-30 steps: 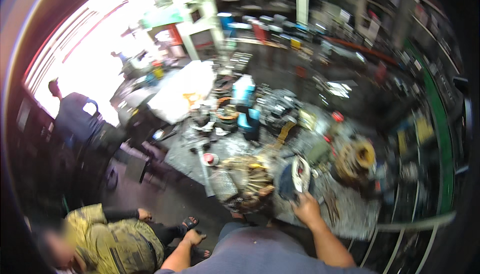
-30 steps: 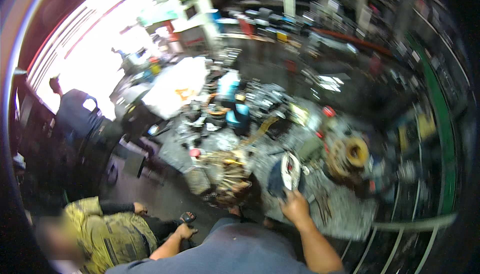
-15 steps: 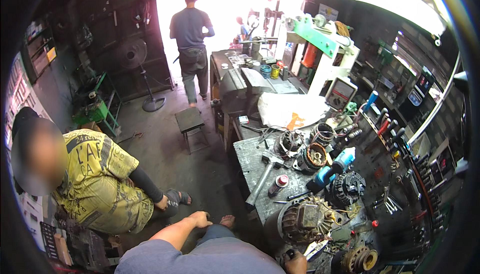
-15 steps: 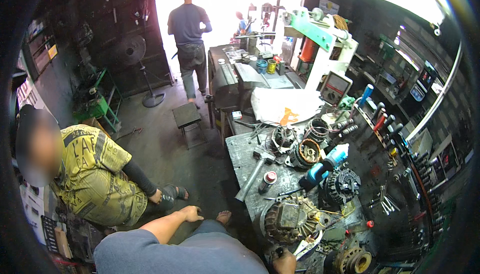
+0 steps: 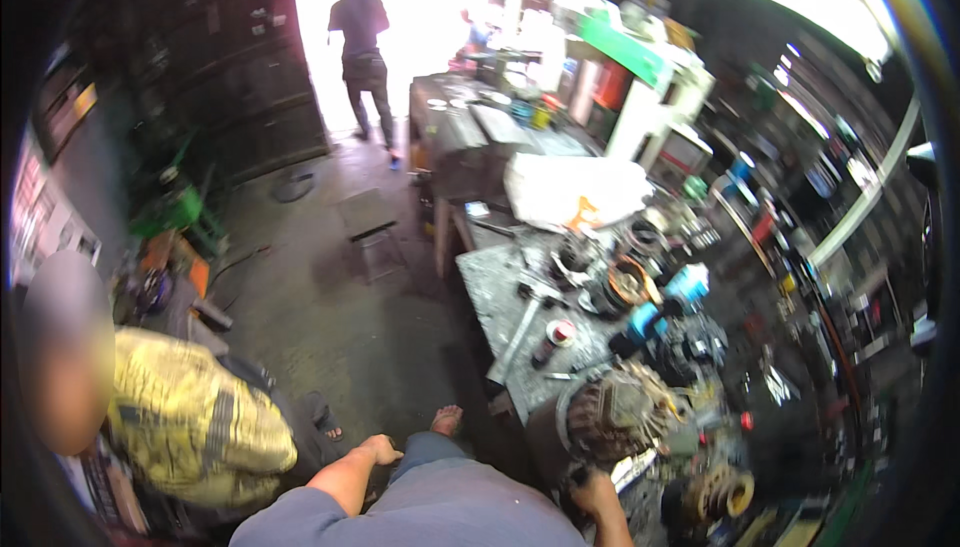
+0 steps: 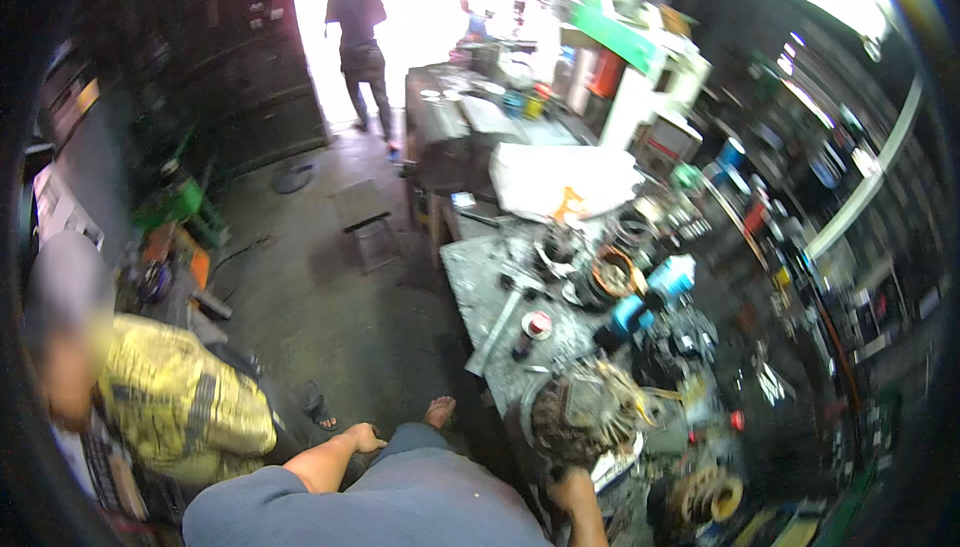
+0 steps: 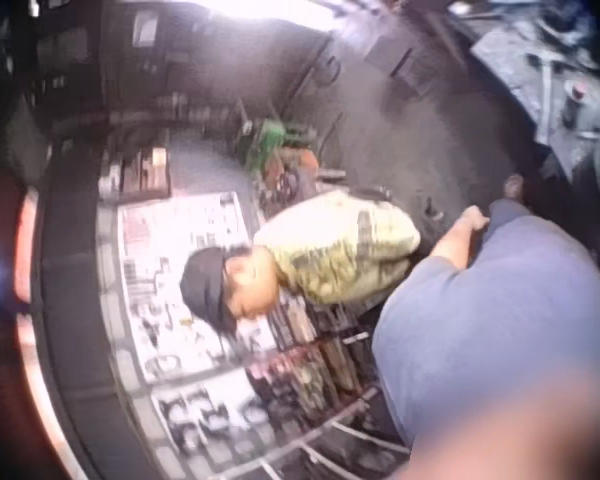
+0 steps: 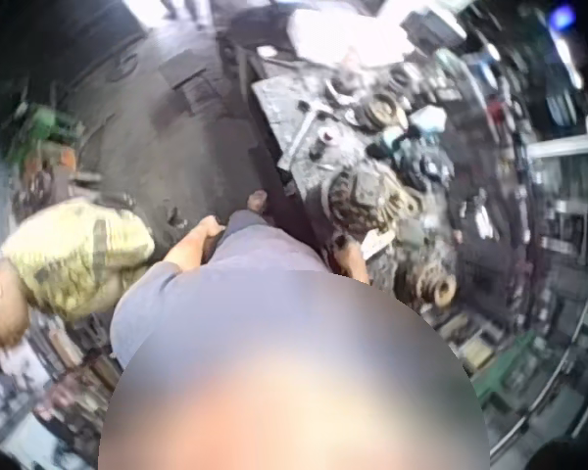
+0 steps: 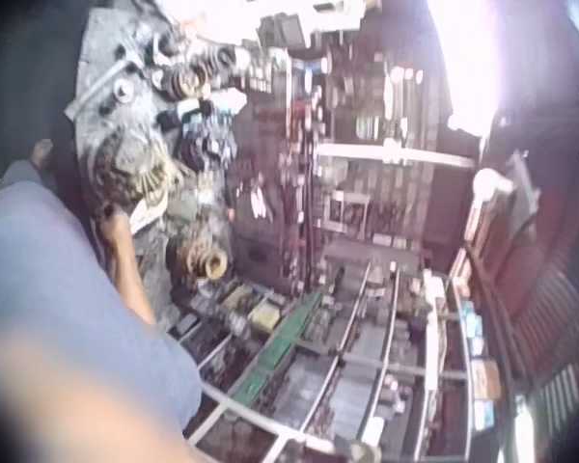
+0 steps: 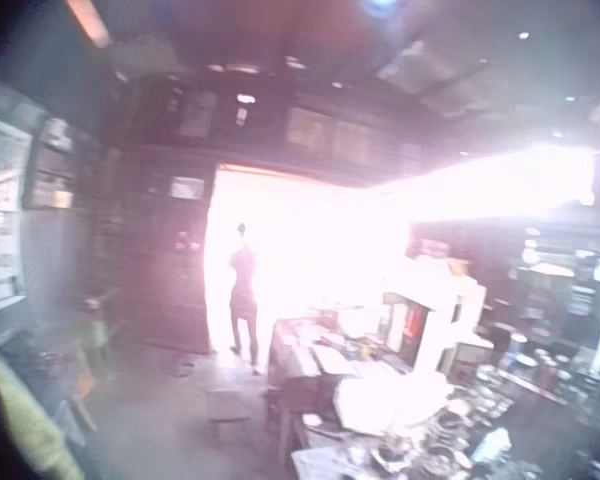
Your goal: The person uses pliers to adjust and remove parts from a cylindrical electrical component on a cluttered workbench. They rotate the component, inspect its interior, and use a metal rod to manipulate internal parts. The person places the component into a cylindrical container and continues adjusting it with pliers.
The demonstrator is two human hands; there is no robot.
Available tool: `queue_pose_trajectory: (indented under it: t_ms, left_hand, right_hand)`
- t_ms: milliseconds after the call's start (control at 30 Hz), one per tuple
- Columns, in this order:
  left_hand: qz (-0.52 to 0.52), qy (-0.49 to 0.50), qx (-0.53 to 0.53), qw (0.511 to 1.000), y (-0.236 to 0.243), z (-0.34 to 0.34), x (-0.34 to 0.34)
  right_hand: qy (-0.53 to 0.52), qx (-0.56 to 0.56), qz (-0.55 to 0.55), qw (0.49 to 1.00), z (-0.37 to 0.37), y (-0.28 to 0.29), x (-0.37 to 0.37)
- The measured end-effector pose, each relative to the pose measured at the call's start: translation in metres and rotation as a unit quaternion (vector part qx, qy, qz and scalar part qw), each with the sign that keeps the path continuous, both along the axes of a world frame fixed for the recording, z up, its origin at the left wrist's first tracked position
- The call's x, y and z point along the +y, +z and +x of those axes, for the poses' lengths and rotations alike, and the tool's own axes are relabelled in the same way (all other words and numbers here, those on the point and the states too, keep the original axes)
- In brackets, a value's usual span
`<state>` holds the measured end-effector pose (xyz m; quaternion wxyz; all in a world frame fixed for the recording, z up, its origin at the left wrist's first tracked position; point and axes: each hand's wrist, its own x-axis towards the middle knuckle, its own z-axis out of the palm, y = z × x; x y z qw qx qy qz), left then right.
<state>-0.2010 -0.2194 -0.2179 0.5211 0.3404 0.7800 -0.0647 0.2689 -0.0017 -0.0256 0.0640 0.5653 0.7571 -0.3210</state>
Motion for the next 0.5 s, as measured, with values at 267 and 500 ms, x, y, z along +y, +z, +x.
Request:
queue_pose_trajectory:
  t_ms: [267,500]
  left_hand:
    - [-0.002,-0.058,0.021,0.998,-0.04,-0.011,0.0]
    - [-0.019,-0.188,0.001,0.982,-0.028,-0.041,0.072]
  right_hand:
    - [-0.081,0.089,0.015,0.993,0.022,0.021,-0.043]
    - [-0.22,0.184,0.037,0.957,0.049,0.022,-0.109]
